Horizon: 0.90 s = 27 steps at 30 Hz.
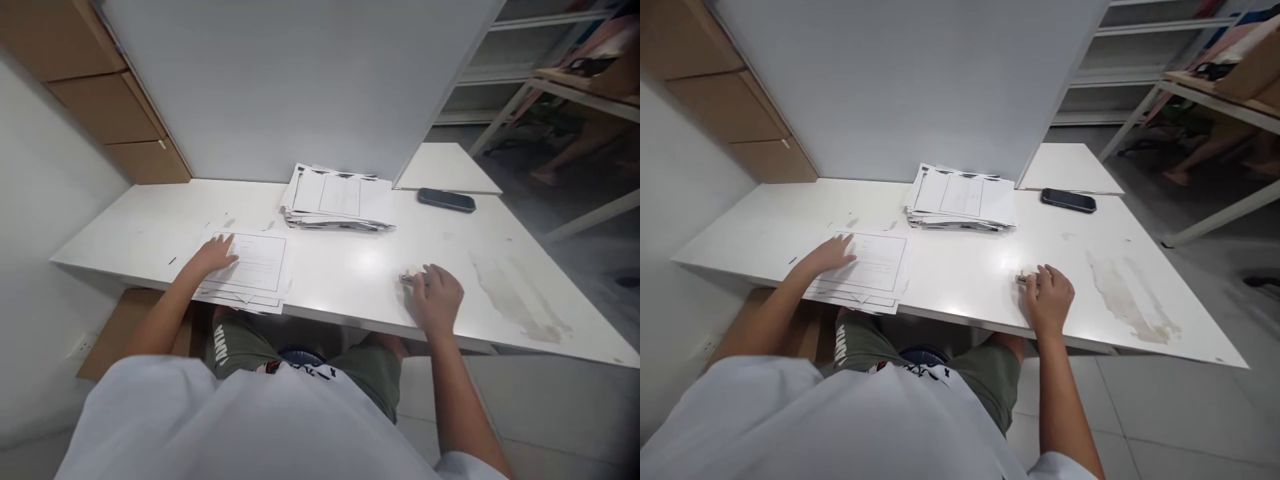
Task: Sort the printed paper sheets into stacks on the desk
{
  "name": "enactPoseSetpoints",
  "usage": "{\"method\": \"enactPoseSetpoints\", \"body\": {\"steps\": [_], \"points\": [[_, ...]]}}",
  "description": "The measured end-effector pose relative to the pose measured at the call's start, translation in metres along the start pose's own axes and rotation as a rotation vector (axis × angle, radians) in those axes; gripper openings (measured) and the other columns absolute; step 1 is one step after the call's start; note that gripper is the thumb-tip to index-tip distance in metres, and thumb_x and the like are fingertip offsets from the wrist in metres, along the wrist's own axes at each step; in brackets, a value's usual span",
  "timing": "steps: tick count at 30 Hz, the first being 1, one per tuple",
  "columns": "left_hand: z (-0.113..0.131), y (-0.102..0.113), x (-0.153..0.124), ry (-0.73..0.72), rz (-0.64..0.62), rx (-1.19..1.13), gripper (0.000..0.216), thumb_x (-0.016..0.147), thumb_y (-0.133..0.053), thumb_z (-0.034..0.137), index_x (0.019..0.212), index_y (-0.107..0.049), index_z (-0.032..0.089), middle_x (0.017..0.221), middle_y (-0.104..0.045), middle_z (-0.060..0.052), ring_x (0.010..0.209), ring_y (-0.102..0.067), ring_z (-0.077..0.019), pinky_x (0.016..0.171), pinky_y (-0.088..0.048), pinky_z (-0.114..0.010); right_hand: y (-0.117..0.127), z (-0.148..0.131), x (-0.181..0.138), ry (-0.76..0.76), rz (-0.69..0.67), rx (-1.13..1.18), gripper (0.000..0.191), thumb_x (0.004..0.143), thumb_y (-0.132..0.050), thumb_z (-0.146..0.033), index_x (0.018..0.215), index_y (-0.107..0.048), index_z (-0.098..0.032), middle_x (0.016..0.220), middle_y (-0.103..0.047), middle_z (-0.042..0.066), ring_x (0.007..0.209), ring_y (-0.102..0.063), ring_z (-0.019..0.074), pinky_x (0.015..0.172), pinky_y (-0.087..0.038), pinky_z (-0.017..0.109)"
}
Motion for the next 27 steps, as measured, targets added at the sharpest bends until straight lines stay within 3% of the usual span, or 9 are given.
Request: {"method": "enactPoseSetpoints", "body": {"steps": [2,4,8,12,15,18,22,24,27], "points": [[-0.026,-0.022,-0.037,0.21,-0.006,0.132,0.083,0.086,-0.058,0.045,0.149,-0.032,-0.001,0.151,-0.03,-0.033,0.142,-0.028,-0.0476,0.111,-0.025,-0.063,0.004,-0.007,-0.006,0.058,0.021,0.0,0.034,0.093,-0.046,-0.035,0.112,-0.065,-0.014,0.12,-0.064,0.018,0.114,-0.056,0.0315,0.1,-0.038,0.049],[-0.026,-0.048,-0.065,0.218,-0.035,0.182,0.082,0.091,-0.049,0.052,0.151,-0.028,0.0,0.154,-0.026,-0.033,0.146,-0.02,-0.0453,0.115,-0.02,-0.06,0.005,-0.022,-0.012,0.106,0.013,0.037,0.031,0.094,-0.045,-0.032,0.108,-0.067,-0.015,0.11,-0.067,0.016,0.107,-0.059,0.0304,0.097,-0.04,0.049],[0.012,-0.085,-0.093,0.081,0.12,0.134,0.076,0.095,-0.041,0.055,0.152,-0.031,0.005,0.157,-0.022,-0.028,0.149,-0.009,-0.0409,0.118,-0.015,-0.058,0.0,-0.085,-0.02,0.167,-0.071,0.216,0.031,0.096,-0.042,-0.033,0.1,-0.068,-0.017,0.096,-0.068,0.013,0.097,-0.061,0.0271,0.091,-0.045,0.044],[0.059,-0.103,-0.101,-0.064,0.198,-0.047,0.072,0.097,-0.037,0.056,0.152,-0.032,0.009,0.158,-0.024,-0.025,0.149,-0.014,-0.0393,0.118,-0.019,-0.059,-0.008,-0.17,-0.035,0.332,-0.317,0.365,0.042,0.096,-0.047,-0.044,0.126,-0.06,-0.018,0.126,-0.061,0.015,0.118,-0.055,0.0287,0.1,-0.045,0.045],[0.083,-0.108,-0.107,-0.232,0.194,-0.228,0.067,0.099,-0.034,0.052,0.153,-0.028,0.013,0.158,-0.028,-0.019,0.15,-0.018,-0.0321,0.119,-0.025,-0.052,-0.011,-0.21,-0.057,0.447,-0.475,0.339,0.066,0.093,-0.05,-0.052,0.149,-0.035,-0.02,0.149,-0.044,0.015,0.137,-0.04,0.0316,0.112,-0.035,0.052],[0.083,-0.105,-0.112,-0.364,0.245,-0.346,0.058,0.101,-0.033,0.044,0.153,-0.029,0.018,0.158,-0.033,-0.011,0.149,-0.022,-0.0232,0.12,-0.029,-0.044,-0.01,-0.218,-0.073,0.416,-0.504,0.294,0.08,0.094,-0.048,-0.052,0.157,-0.011,-0.021,0.155,-0.036,0.016,0.141,-0.036,0.0329,0.113,-0.032,0.057],[0.054,-0.102,-0.106,-0.206,0.347,-0.259,0.058,0.098,-0.042,0.045,0.148,-0.038,0.016,0.157,-0.034,-0.015,0.15,-0.016,-0.0323,0.121,-0.018,-0.056,0.001,-0.217,-0.079,0.303,-0.44,0.331,0.09,0.093,-0.051,-0.053,0.158,0.002,-0.023,0.159,-0.025,0.018,0.144,-0.031,0.0342,0.112,-0.036,0.056],[0.049,-0.104,-0.103,-0.175,0.303,-0.205,0.062,0.097,-0.044,0.048,0.148,-0.038,0.014,0.157,-0.032,-0.016,0.149,-0.015,-0.0363,0.121,-0.016,-0.059,0.006,-0.224,-0.08,0.304,-0.404,0.356,0.091,0.092,-0.052,-0.052,0.158,0.004,-0.024,0.161,-0.018,0.018,0.147,-0.026,0.0343,0.112,-0.035,0.057],[0.062,-0.109,-0.105,-0.282,0.205,-0.178,0.063,0.096,-0.044,0.049,0.15,-0.036,0.017,0.157,-0.034,-0.013,0.149,-0.019,-0.0352,0.121,-0.017,-0.057,0.004,-0.236,-0.082,0.303,-0.355,0.326,0.083,0.095,-0.048,-0.047,0.157,0.002,-0.026,0.162,-0.016,0.017,0.148,-0.022,0.0351,0.112,-0.032,0.062]]}}
Point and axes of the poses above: each hand's wrist, its own x-axis towards the middle knuckle, its own y-axis out of the back of the hand, z = x × y, the point moved 3 cm from there along x, towards the middle knuckle
